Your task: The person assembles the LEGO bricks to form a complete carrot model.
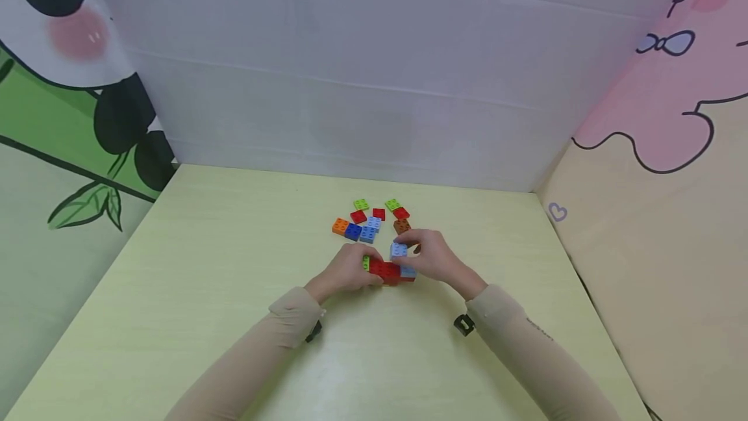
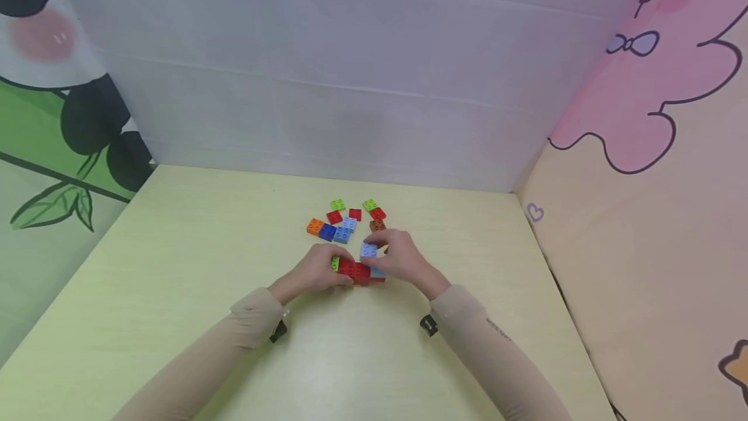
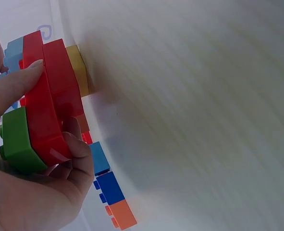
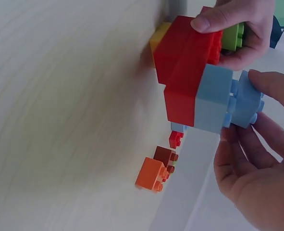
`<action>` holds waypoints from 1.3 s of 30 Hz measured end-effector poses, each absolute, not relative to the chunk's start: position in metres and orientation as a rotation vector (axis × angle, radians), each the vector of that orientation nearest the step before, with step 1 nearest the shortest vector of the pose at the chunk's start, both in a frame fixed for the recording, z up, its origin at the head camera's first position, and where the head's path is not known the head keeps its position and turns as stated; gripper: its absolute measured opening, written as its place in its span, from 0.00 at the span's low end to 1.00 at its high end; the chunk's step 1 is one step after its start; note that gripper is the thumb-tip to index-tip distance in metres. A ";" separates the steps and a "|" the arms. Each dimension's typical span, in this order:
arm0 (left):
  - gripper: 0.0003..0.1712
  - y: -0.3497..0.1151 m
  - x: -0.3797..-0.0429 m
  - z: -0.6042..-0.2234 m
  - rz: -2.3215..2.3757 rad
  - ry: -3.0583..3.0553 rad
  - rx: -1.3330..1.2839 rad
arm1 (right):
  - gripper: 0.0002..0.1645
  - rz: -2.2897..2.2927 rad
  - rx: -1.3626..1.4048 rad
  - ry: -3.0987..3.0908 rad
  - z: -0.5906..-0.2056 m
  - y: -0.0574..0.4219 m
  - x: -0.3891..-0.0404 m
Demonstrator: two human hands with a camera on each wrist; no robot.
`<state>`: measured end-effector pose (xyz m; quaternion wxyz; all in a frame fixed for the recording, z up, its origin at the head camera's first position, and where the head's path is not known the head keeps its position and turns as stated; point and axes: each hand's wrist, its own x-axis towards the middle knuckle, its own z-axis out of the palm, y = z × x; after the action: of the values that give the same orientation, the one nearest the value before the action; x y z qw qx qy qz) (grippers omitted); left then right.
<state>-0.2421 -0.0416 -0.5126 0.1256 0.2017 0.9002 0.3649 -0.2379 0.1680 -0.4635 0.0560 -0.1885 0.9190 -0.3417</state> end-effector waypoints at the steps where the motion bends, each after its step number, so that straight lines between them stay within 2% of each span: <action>1: 0.20 -0.042 -0.242 -0.513 1.067 2.620 0.590 | 0.23 -1.036 -0.582 2.784 -0.465 0.167 -0.238; 11: 0.20 -0.042 -0.242 -0.512 1.083 2.628 0.608 | 0.25 -1.133 -0.668 2.712 -0.473 0.163 -0.232; 23: 0.21 -0.042 -0.242 -0.513 1.066 2.630 0.614 | 0.27 -1.029 -0.696 2.681 -0.475 0.165 -0.231; 39: 0.20 -0.041 -0.243 -0.514 1.061 2.631 0.609 | 0.23 -0.853 -0.677 2.716 -0.474 0.163 -0.231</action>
<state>-0.2432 -0.0415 -0.5140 0.1199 0.2084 0.9002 0.3631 -0.2315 0.1629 -0.4742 0.1072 -0.2301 0.9228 -0.2898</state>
